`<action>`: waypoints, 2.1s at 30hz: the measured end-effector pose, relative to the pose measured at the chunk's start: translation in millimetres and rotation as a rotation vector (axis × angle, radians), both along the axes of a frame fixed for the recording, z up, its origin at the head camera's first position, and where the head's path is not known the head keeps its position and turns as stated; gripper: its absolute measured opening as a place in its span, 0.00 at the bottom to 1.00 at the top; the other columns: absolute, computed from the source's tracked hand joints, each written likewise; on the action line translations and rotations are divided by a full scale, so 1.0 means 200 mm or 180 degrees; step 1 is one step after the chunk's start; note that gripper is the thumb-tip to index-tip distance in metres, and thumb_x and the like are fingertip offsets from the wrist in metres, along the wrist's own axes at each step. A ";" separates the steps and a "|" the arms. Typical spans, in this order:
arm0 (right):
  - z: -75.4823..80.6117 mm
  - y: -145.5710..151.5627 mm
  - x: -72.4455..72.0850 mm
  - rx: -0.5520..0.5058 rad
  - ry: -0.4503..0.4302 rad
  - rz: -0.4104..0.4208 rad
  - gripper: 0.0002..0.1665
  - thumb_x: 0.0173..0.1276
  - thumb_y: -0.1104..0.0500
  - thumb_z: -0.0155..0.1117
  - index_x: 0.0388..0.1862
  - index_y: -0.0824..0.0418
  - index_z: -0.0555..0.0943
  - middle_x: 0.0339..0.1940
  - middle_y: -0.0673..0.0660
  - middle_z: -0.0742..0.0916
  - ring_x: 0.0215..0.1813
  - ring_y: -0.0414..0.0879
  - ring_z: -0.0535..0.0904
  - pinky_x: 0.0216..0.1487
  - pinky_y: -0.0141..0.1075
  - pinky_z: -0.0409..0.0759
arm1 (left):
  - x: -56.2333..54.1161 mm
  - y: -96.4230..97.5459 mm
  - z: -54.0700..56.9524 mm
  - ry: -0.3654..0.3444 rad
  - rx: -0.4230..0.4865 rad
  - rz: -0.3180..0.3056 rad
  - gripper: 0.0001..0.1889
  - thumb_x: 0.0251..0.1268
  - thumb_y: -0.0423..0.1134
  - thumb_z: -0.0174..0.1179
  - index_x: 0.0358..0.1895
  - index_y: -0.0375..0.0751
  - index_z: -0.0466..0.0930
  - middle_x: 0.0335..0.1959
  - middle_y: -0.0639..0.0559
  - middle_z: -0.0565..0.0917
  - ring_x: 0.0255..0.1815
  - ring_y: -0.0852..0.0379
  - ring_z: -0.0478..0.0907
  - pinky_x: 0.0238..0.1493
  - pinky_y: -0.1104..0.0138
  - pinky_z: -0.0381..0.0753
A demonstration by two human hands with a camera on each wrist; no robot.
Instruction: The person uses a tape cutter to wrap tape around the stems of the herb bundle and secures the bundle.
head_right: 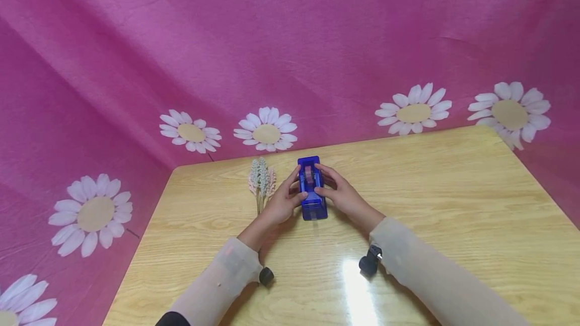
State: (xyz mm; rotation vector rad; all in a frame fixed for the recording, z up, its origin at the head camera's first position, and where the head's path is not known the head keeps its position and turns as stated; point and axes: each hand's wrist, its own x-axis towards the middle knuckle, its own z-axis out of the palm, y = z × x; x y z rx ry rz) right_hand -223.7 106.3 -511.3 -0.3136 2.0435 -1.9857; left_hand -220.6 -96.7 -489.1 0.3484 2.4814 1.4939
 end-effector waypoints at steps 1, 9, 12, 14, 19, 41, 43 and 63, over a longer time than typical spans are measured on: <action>0.00 0.00 0.00 0.0000 0.0010 0.0009 0.39 0.80 0.63 0.57 0.85 0.52 0.55 0.83 0.69 0.60 0.82 0.68 0.53 0.79 0.63 0.53 | 0.00 0.00 0.00 -0.0008 0.0001 0.0002 0.40 0.79 0.32 0.55 0.85 0.58 0.46 0.80 0.42 0.62 0.75 0.41 0.68 0.70 0.52 0.73; -0.01 0.00 -0.01 0.0010 0.0009 0.0005 0.39 0.81 0.63 0.57 0.85 0.52 0.55 0.83 0.69 0.60 0.82 0.68 0.51 0.78 0.66 0.51 | 0.02 -0.02 0.03 0.0028 -0.0232 0.0048 0.39 0.79 0.36 0.58 0.84 0.57 0.49 0.79 0.39 0.64 0.74 0.40 0.70 0.73 0.50 0.70; -0.01 0.00 0.00 0.0015 0.0019 -0.0005 0.40 0.80 0.63 0.57 0.85 0.52 0.55 0.83 0.69 0.60 0.82 0.68 0.52 0.78 0.66 0.51 | 0.04 -0.04 0.03 0.0041 -0.0250 0.0100 0.37 0.78 0.37 0.59 0.84 0.53 0.54 0.78 0.36 0.66 0.73 0.38 0.70 0.72 0.49 0.71; -0.01 0.00 0.00 0.0025 0.0015 -0.0013 0.39 0.80 0.63 0.57 0.85 0.51 0.55 0.83 0.69 0.60 0.82 0.68 0.52 0.78 0.65 0.51 | 0.06 -0.06 0.04 0.0060 -0.0227 0.0114 0.36 0.77 0.37 0.60 0.83 0.49 0.56 0.77 0.35 0.67 0.73 0.37 0.70 0.71 0.48 0.71; 0.00 0.00 0.01 0.0030 0.0023 0.0004 0.40 0.80 0.62 0.57 0.85 0.51 0.54 0.83 0.69 0.59 0.83 0.68 0.51 0.78 0.65 0.50 | 0.11 -0.12 0.04 0.0124 -0.0208 0.0116 0.34 0.76 0.35 0.60 0.81 0.42 0.59 0.76 0.35 0.66 0.73 0.35 0.70 0.70 0.46 0.72; -0.01 0.00 0.00 0.0038 0.0045 -0.0015 0.39 0.80 0.63 0.58 0.85 0.50 0.57 0.82 0.67 0.61 0.82 0.66 0.53 0.79 0.62 0.52 | 0.33 -0.40 0.05 0.0255 -0.0179 0.0844 0.34 0.67 0.30 0.68 0.75 0.33 0.66 0.67 0.32 0.71 0.66 0.34 0.73 0.63 0.44 0.76; -0.01 0.01 0.00 0.0025 0.0040 -0.0014 0.39 0.80 0.63 0.58 0.85 0.50 0.57 0.82 0.67 0.61 0.82 0.66 0.53 0.80 0.62 0.52 | 0.34 -0.42 0.03 0.0228 -0.0189 0.0911 0.35 0.66 0.29 0.70 0.74 0.31 0.66 0.65 0.32 0.71 0.61 0.37 0.75 0.58 0.51 0.80; -0.01 0.00 0.00 0.0079 -0.0014 -0.0047 0.40 0.80 0.62 0.59 0.85 0.48 0.57 0.83 0.66 0.61 0.82 0.65 0.54 0.80 0.61 0.52 | 0.37 -0.42 -0.06 0.0414 -0.0700 0.1012 0.37 0.52 0.16 0.67 0.69 0.21 0.67 0.49 0.40 0.78 0.43 0.51 0.77 0.46 0.62 0.78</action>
